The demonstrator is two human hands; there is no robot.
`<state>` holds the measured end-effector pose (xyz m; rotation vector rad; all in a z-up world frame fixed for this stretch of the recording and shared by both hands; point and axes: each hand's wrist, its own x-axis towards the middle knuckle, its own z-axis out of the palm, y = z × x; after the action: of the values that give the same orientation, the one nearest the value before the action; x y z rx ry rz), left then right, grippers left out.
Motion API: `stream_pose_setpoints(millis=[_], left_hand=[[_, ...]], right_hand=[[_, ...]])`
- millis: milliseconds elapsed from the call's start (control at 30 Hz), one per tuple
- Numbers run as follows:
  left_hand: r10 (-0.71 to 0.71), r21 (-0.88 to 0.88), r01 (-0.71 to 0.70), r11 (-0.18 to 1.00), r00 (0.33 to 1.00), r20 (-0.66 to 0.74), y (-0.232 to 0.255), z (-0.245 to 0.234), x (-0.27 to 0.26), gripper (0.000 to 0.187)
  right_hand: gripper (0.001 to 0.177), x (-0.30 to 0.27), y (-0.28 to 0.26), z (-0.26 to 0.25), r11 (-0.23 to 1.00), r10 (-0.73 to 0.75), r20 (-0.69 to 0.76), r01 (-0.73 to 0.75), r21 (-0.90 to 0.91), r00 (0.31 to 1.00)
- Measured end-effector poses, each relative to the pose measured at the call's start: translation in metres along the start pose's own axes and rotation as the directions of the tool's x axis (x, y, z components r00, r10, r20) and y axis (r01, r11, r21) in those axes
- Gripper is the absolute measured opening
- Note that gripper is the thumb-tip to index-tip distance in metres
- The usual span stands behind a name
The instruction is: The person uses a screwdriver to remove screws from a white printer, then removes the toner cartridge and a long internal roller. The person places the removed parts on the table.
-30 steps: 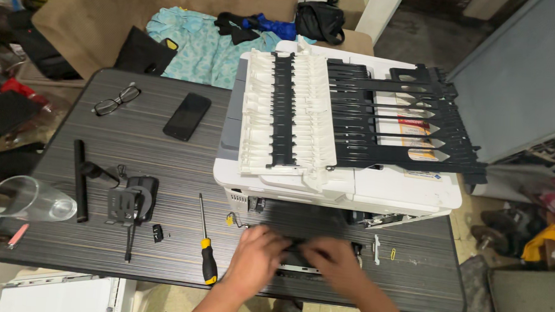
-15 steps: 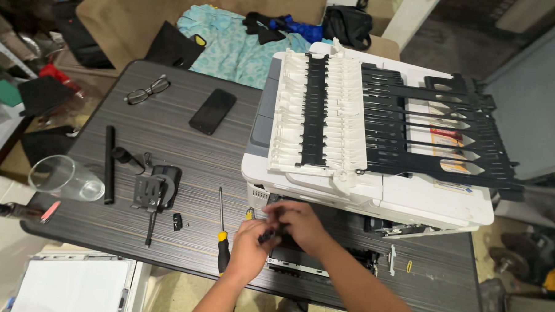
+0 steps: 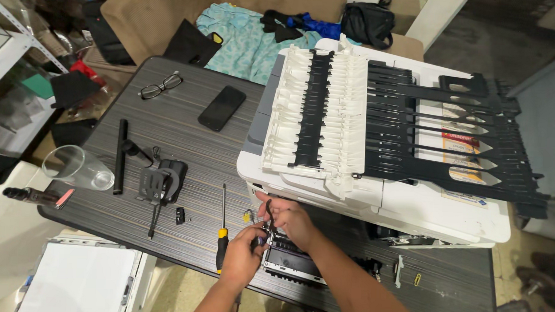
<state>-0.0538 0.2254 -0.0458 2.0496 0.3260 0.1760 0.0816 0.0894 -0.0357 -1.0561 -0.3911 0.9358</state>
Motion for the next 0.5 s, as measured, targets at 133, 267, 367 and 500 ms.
stream_pose_setpoints(millis=[133,267,367,500], left_hand=[[-0.064,0.002,0.064,0.998,0.998,0.001,0.005,-0.001,-0.001,0.028],[-0.071,-0.026,0.07,0.997,0.997,-0.032,0.009,0.002,0.0,0.027],[-0.04,-0.028,0.039,0.999,0.998,-0.039,0.008,0.001,0.001,0.027],[-0.126,-0.061,0.125,0.99,0.992,-0.016,0.008,0.002,0.003,0.024]], right_hand=[[0.09,0.004,0.001,-0.003,1.0,0.017,0.024,-0.017,0.007,1.0],[0.083,0.004,-0.003,-0.004,1.0,0.011,0.063,-0.012,0.013,0.998],[0.086,0.004,-0.009,0.002,0.998,0.036,0.074,-0.039,0.042,0.997],[0.09,0.002,-0.016,0.01,0.997,0.08,0.082,-0.081,0.004,0.993]])
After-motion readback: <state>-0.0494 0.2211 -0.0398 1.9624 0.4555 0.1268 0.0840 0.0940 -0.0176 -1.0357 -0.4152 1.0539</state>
